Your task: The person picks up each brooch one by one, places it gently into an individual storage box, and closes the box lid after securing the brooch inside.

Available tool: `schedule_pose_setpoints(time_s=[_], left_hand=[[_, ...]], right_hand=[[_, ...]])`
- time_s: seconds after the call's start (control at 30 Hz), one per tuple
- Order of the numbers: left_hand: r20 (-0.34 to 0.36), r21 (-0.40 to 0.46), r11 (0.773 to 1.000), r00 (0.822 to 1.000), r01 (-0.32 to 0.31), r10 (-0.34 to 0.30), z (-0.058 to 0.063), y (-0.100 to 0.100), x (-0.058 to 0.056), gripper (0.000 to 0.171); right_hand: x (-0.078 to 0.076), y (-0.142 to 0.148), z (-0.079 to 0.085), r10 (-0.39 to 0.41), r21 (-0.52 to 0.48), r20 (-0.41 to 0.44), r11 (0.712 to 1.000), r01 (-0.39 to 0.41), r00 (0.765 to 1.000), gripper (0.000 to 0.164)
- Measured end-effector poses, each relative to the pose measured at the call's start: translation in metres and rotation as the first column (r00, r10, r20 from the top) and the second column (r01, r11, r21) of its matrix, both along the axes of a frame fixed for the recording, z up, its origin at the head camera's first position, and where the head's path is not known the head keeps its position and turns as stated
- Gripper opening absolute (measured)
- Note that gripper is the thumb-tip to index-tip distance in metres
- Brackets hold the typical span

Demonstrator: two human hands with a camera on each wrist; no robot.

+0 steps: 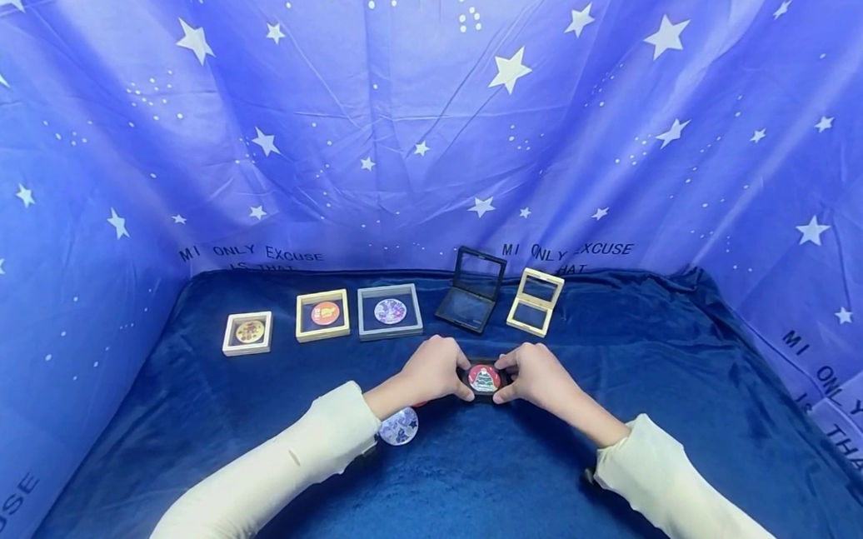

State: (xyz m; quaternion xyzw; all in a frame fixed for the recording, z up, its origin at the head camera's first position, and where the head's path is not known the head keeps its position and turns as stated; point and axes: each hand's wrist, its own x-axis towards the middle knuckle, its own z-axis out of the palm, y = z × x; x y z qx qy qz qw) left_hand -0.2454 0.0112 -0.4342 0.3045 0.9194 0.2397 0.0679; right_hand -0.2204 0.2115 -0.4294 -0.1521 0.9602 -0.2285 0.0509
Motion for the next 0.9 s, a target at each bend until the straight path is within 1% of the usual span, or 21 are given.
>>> schedule_pose_setpoints(time_s=[0.17, 0.27, 0.4, 0.63, 0.9], left_hand=[[-0.022, -0.030, 1.000, 1.000, -0.009, 0.008, -0.001, 0.002, 0.004, 0.035], [-0.049, -0.046, 0.999, 0.999, -0.010, 0.008, -0.001, 0.003, 0.006, 0.034], [-0.072, -0.050, 0.999, 0.997, -0.018, 0.014, -0.002, 0.003, 0.008, 0.034], [-0.078, -0.045, 0.998, 0.997, -0.033, 0.029, -0.004, 0.004, 0.010, 0.034], [-0.077, -0.018, 0.999, 0.996, -0.039, 0.038, -0.006, 0.004, 0.010, 0.036]], right_hand=[[0.003, -0.002, -0.002, 0.008, 0.004, -0.027, 1.000, -0.008, 1.000, 0.041], [0.005, -0.004, -0.002, 0.012, 0.015, -0.059, 1.000, -0.011, 0.998, 0.040], [0.008, -0.007, -0.003, -0.005, 0.033, -0.090, 0.999, 0.008, 0.996, 0.039], [0.010, -0.012, -0.005, -0.027, 0.086, -0.113, 0.996, 0.037, 0.993, 0.036], [0.008, -0.010, -0.005, -0.019, 0.079, -0.123, 0.996, 0.029, 0.992, 0.037]])
